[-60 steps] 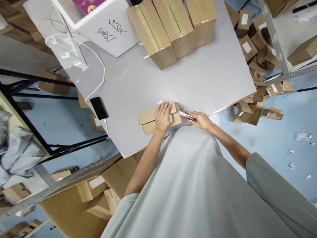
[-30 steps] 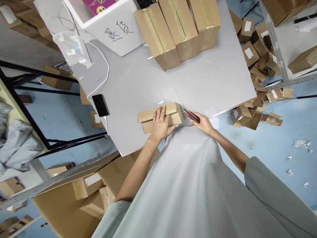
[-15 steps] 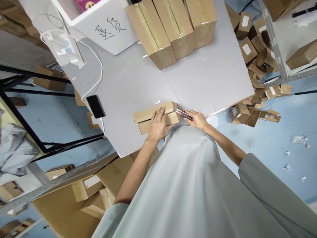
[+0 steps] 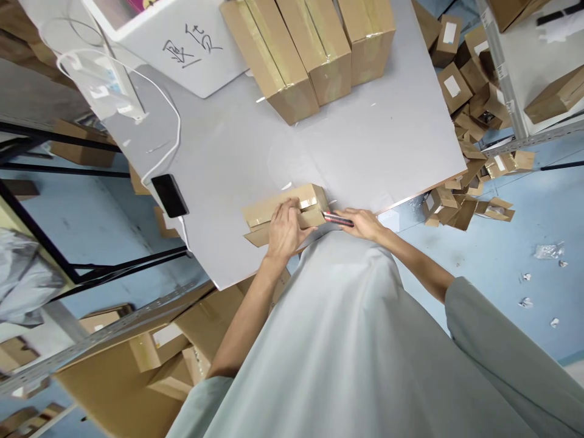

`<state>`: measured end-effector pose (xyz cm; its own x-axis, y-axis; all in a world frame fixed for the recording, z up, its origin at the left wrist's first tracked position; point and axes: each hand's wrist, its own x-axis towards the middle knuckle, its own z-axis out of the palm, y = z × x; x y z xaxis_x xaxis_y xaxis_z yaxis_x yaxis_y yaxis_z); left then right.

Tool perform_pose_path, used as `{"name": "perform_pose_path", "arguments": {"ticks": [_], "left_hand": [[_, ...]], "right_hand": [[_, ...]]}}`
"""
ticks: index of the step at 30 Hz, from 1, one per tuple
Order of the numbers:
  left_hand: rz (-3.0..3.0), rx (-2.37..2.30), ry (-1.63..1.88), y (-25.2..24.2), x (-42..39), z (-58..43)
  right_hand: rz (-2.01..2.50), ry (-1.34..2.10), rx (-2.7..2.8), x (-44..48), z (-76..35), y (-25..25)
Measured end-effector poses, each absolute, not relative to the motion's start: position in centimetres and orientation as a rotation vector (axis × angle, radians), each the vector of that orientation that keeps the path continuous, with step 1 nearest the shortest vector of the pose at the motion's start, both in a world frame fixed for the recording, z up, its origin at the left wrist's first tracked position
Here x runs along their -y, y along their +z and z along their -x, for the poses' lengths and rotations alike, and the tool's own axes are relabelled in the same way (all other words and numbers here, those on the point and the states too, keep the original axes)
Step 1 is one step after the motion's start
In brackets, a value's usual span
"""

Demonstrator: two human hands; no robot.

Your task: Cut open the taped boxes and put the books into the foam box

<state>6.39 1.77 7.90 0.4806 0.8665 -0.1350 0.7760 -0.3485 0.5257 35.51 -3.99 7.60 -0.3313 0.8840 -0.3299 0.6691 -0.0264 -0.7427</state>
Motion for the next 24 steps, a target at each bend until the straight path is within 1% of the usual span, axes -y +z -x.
{"name": "perform_pose_path", "arguments": {"ticks": [4,8,11,13,14,17,19,22,24], "left_hand": [[-2.202,-1.349,0.213,8.2,-1.1,-6.9],[-2.179,-1.374,0.252,9.4,-1.1,-6.0],[-2.018,-1.682,0.393,9.5,-2.0,-2.4],[-1.742,-1.994,0.464,8.8,-2.8,0.7],[-1.572,-2.078,0.439,8.3,-3.1,2.0],[-1.222,-1.96,0.32,7.2,-3.6,4.2],[-1.182,-1.852,0.284,6.9,-3.6,4.1],[-1.267,-1.897,0.266,7.1,-3.1,2.8],[-1.305,-1.912,0.358,7.2,-2.6,1.8]], "right_hand": [[1.7,1.269,2.009,6.4,-35.7,8.1],[1.924,1.175,1.73,6.7,-36.8,7.7],[2.04,1.182,1.487,5.3,-37.4,6.8],[1.971,1.283,1.339,3.8,-36.7,5.9],[1.906,1.362,1.263,2.9,-36.1,5.5],[1.745,1.596,1.029,0.0,-33.1,4.5],[1.726,1.676,0.93,-1.9,-31.4,4.3],[1.752,1.681,0.927,-4.0,-30.7,4.7],[1.716,1.639,0.974,-5.0,-31.5,5.2]]}}
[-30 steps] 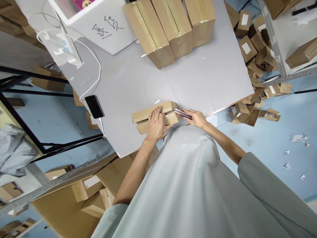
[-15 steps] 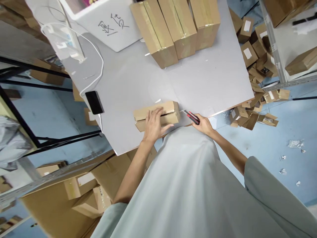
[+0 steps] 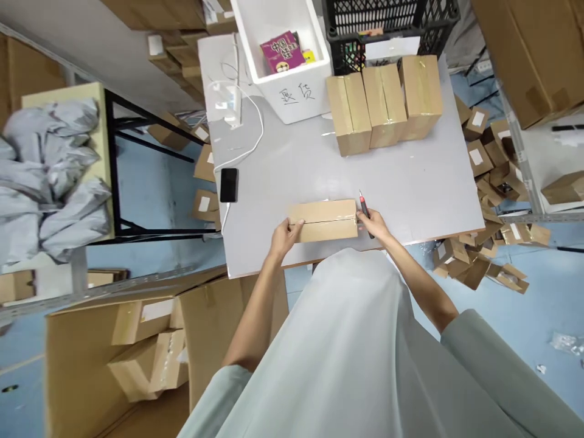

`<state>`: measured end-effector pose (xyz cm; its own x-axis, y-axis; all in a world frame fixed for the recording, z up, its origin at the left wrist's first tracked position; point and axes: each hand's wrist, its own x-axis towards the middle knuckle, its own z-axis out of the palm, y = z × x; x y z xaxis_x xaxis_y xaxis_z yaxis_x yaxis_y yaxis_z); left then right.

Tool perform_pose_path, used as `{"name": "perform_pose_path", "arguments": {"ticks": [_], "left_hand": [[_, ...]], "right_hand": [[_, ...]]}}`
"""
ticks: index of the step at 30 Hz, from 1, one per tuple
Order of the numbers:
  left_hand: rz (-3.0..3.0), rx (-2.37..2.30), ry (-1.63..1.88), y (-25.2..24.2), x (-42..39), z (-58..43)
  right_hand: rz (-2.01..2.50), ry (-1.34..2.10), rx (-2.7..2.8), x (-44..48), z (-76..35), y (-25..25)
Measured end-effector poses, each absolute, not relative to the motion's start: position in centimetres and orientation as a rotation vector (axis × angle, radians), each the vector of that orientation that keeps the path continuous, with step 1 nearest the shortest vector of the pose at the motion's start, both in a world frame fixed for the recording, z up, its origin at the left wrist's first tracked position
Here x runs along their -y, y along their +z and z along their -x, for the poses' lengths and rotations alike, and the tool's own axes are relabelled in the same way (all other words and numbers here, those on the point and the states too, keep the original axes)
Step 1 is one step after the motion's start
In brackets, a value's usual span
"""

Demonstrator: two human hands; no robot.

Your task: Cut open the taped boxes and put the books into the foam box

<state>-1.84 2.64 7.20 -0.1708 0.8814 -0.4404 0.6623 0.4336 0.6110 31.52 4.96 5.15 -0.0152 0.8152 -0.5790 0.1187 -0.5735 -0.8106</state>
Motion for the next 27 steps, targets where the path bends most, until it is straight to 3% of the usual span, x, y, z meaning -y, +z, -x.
{"name": "perform_pose_path", "arguments": {"ticks": [6,13,22,27], "left_hand": [[-1.243,-1.762,0.749,4.9,-0.4,-2.0],[-1.064,-1.698,0.696,1.3,3.0,-3.6],[-0.916,-1.671,0.738,0.8,-7.4,-1.5],[-0.98,-1.596,0.815,2.0,-8.6,-1.9]], "right_hand": [[1.624,1.557,0.981,-5.2,-35.1,5.0],[1.753,1.542,0.954,-2.6,-37.0,2.7],[1.878,1.473,0.984,-11.0,-35.7,3.6],[1.763,1.492,1.03,-11.8,-35.3,5.0]]}}
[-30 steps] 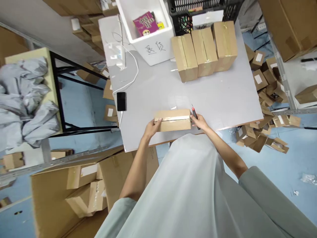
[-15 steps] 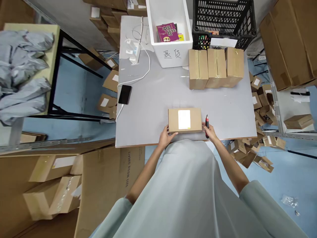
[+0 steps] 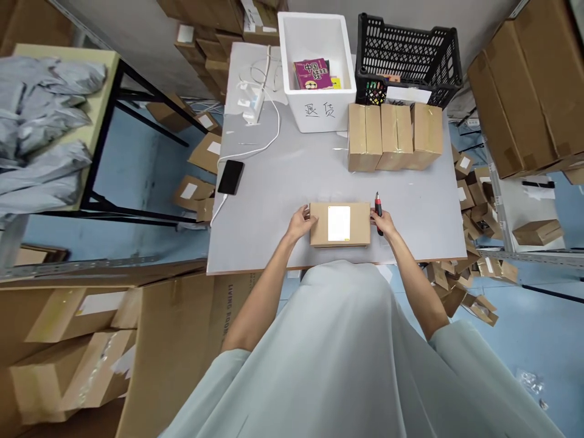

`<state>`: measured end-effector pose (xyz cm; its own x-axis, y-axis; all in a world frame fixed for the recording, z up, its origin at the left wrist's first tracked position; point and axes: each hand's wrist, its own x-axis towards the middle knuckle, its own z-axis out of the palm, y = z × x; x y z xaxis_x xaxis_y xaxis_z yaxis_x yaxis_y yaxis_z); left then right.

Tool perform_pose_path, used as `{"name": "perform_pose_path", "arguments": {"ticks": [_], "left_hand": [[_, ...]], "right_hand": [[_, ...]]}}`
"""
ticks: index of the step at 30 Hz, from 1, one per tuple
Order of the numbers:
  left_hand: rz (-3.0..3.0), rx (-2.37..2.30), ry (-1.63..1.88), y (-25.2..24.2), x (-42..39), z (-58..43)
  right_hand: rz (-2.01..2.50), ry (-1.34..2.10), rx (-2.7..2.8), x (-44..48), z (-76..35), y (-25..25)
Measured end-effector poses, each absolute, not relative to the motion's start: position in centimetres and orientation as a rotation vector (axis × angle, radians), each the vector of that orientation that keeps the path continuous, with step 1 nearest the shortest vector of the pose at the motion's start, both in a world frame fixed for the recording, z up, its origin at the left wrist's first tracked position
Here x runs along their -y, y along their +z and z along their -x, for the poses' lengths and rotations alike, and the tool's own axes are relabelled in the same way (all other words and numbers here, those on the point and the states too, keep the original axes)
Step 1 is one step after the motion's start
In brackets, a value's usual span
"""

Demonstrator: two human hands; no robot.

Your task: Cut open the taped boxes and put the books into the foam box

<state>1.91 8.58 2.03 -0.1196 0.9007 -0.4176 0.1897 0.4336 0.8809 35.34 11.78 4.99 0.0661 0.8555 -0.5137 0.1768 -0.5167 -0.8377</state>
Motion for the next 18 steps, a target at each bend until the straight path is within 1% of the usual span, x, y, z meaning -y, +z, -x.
{"name": "perform_pose_path", "arguments": {"ticks": [4,10,13,15,18], "left_hand": [[-1.073,-1.6,0.938,3.0,-5.5,-2.3],[-1.164,-1.643,0.929,3.4,2.2,-4.1],[-1.15,-1.651,0.935,3.5,4.8,-4.9],[-1.093,-1.653,0.96,3.7,5.3,-5.1],[-1.012,-1.66,1.016,3.9,4.4,-4.9]], "right_hand": [[1.575,1.498,1.054,-9.2,-37.0,6.1],[1.661,1.483,1.118,-3.0,-38.2,6.6],[1.692,1.463,1.202,-1.0,-38.2,6.8],[1.744,1.392,1.303,-0.7,-38.3,7.3],[1.906,1.182,1.482,-1.7,-38.5,8.7]]}}
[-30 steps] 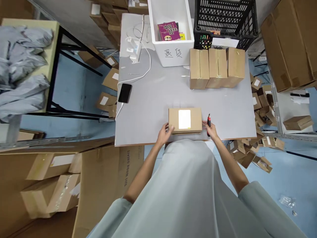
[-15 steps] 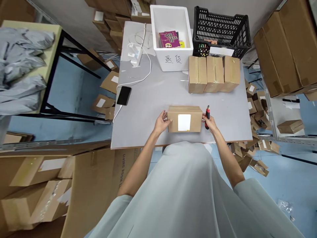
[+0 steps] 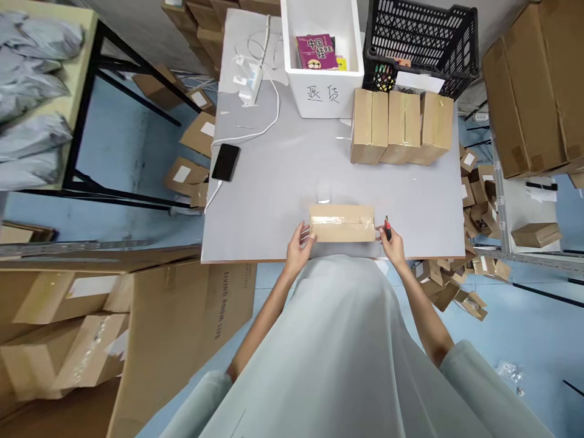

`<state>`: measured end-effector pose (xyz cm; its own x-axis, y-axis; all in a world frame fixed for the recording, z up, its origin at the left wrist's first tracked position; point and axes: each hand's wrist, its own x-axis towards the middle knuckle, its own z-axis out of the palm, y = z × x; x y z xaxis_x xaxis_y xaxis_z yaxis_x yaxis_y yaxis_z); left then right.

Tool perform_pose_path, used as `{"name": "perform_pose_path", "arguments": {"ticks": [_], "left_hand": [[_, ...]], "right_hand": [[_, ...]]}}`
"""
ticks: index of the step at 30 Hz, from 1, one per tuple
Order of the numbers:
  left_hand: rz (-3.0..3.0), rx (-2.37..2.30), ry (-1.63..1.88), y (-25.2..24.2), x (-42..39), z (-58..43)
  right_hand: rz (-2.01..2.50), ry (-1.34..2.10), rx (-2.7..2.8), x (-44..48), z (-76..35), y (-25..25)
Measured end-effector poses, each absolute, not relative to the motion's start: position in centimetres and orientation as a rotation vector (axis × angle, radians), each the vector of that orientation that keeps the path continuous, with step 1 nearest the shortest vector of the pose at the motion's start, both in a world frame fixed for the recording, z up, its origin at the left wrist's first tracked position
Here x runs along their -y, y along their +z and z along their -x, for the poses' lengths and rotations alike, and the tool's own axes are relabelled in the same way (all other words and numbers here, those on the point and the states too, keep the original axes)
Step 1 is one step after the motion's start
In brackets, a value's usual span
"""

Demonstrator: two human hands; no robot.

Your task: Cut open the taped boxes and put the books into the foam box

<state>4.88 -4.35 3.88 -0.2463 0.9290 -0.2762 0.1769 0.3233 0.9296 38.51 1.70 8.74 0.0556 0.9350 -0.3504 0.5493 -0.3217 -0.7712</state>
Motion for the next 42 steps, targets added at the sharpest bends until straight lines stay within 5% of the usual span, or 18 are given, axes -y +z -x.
{"name": "perform_pose_path", "arguments": {"ticks": [4,9,20,42], "left_hand": [[-1.024,-1.664,1.064,4.2,1.8,-4.1],[-1.141,-1.653,1.032,4.5,0.1,-3.5],[-1.089,-1.503,0.901,3.3,0.7,-2.2],[-1.18,-1.278,0.847,2.8,-1.1,-1.3]], "right_hand": [[2.043,0.932,1.757,-4.4,-38.2,11.8],[1.788,1.065,2.169,-7.1,-34.9,15.3],[1.247,0.697,3.01,-7.9,-26.3,15.8],[1.163,0.172,3.342,-7.0,-22.2,18.6]]}}
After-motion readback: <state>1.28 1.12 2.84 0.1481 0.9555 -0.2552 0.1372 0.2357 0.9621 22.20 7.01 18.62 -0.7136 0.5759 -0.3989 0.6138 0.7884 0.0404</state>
